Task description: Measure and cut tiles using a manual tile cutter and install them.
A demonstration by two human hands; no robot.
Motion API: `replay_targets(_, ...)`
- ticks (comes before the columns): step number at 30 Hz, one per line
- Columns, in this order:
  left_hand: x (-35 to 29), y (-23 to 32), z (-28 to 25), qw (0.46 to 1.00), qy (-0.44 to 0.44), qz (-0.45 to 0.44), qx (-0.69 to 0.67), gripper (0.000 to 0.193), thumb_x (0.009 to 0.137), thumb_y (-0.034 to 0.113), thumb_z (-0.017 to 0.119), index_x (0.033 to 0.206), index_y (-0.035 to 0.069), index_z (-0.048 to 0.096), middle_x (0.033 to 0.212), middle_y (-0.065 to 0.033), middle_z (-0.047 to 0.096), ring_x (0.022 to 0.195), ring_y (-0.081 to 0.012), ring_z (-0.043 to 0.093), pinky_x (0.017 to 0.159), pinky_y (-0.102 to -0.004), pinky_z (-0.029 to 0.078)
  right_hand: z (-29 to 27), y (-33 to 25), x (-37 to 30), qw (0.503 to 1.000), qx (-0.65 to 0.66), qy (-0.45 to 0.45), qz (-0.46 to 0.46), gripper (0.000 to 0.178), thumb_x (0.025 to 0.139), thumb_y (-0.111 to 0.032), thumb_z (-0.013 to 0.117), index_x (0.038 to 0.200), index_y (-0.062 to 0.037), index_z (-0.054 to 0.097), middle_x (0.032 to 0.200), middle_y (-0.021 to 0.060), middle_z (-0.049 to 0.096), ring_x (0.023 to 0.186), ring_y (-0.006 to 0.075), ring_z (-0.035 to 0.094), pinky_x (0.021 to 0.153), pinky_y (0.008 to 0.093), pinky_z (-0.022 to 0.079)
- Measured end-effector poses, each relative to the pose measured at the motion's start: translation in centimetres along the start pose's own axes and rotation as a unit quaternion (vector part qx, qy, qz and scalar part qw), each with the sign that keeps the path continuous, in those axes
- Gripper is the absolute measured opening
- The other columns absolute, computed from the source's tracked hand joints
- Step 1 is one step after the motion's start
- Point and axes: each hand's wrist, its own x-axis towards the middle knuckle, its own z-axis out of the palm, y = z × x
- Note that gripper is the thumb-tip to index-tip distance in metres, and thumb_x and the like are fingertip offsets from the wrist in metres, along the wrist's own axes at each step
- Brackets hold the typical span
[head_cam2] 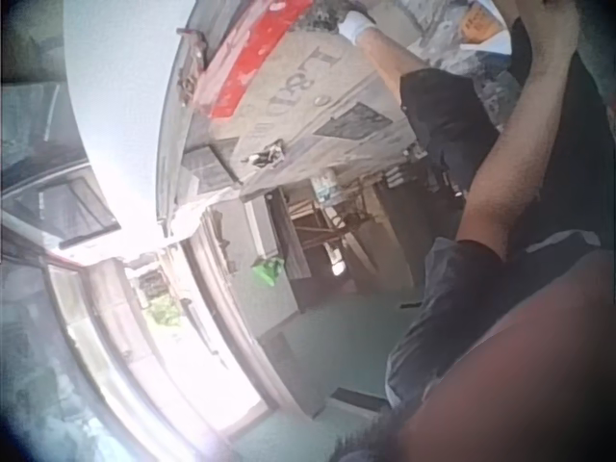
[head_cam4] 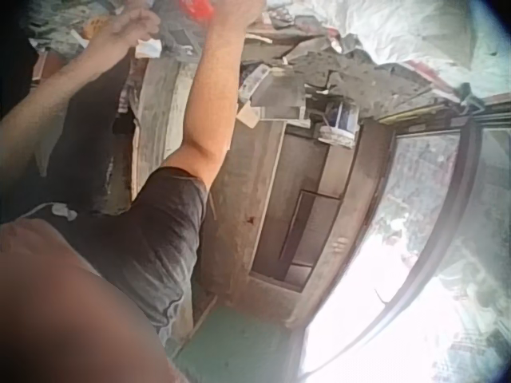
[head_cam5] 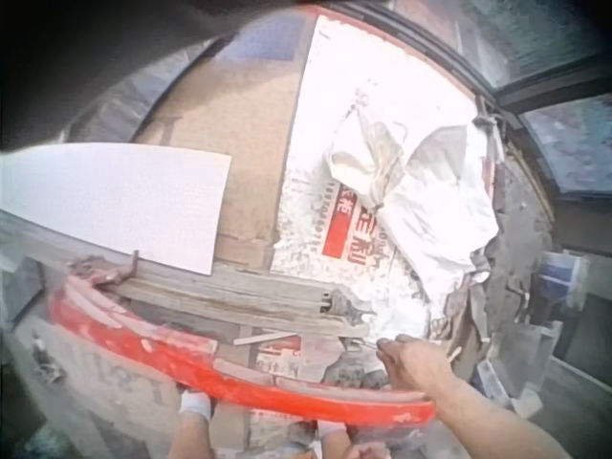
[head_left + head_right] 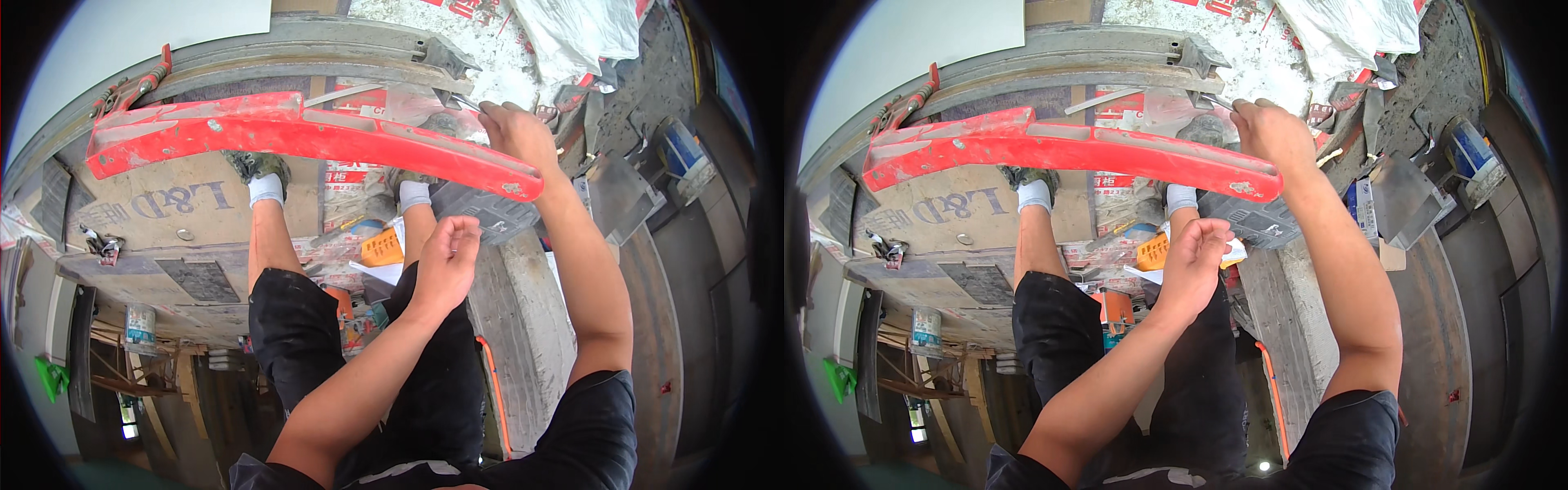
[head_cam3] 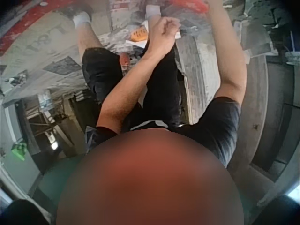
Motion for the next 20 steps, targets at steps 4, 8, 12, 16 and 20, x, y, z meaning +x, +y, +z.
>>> replay_targets(4, -0.1, 0.4, -0.3, 0.998, -0.027, -0.052, 0.017, 0.024, 0.099, 0.020, 0.054, 0.112, 0.000, 0.055, 0.104, -0.0094, 0.063, 0.093, -0.0137, 0.060, 0.085, -0.0283, 0.048, 0.3, 1.3, 0.3, 1.000, 0.006, -0.009, -0.019, 0.028, 0.094, -0.032, 0.055, 0.086, -0.0064, 0.064, 0.074, 0.0169, 0.064, 0.066, 0.0366, 0.064, 0.059, 0.0469, 0.051)
replay_targets(8, 0.0, 0.6, -0.2, 0.998, -0.026, -0.059, 0.017, 0.024, 0.099, 0.020, 0.054, 0.112, 0.000, 0.055, 0.104, -0.0094, 0.063, 0.093, -0.0134, 0.060, 0.085, -0.0281, 0.048, 0.5, 1.1, 0.4, 0.999, -0.027, 0.001, -0.029, 0.034, 0.095, -0.037, 0.053, 0.082, -0.0060, 0.061, 0.069, 0.0164, 0.064, 0.063, 0.0370, 0.064, 0.056, 0.0465, 0.051)
replay_targets(12, 0.1, 0.4, -0.3, 0.998, -0.027, -0.050, 0.027, 0.024, 0.099, 0.021, 0.053, 0.112, 0.000, 0.055, 0.104, -0.0095, 0.063, 0.093, -0.0134, 0.060, 0.085, -0.0281, 0.048, 0.5, 1.0, 0.7, 0.997, -0.076, -0.002, -0.007, 0.037, 0.096, -0.038, 0.052, 0.080, -0.0050, 0.059, 0.065, 0.0170, 0.063, 0.061, 0.0383, 0.063, 0.054, 0.0475, 0.050)
replay_targets(16, 0.1, 0.4, -0.2, 0.997, -0.028, -0.057, 0.033, 0.025, 0.099, 0.021, 0.053, 0.113, 0.001, 0.055, 0.104, -0.0095, 0.063, 0.093, -0.0137, 0.060, 0.085, -0.0283, 0.048, 1.3, 1.2, 1.1, 0.998, -0.052, -0.015, 0.012, 0.040, 0.095, -0.040, 0.053, 0.081, -0.0040, 0.058, 0.063, 0.0196, 0.063, 0.060, 0.0397, 0.063, 0.055, 0.0498, 0.050)
replay_targets(20, 0.3, 0.5, -0.1, 0.998, -0.032, -0.058, 0.018, 0.025, 0.099, 0.021, 0.054, 0.114, 0.002, 0.055, 0.106, -0.0103, 0.063, 0.093, -0.0151, 0.060, 0.086, -0.0287, 0.048, 1.5, 1.7, 0.8, 0.998, -0.039, -0.033, 0.021, 0.042, 0.094, -0.044, 0.054, 0.082, -0.0038, 0.059, 0.063, 0.0206, 0.063, 0.061, 0.0402, 0.064, 0.056, 0.0502, 0.051)
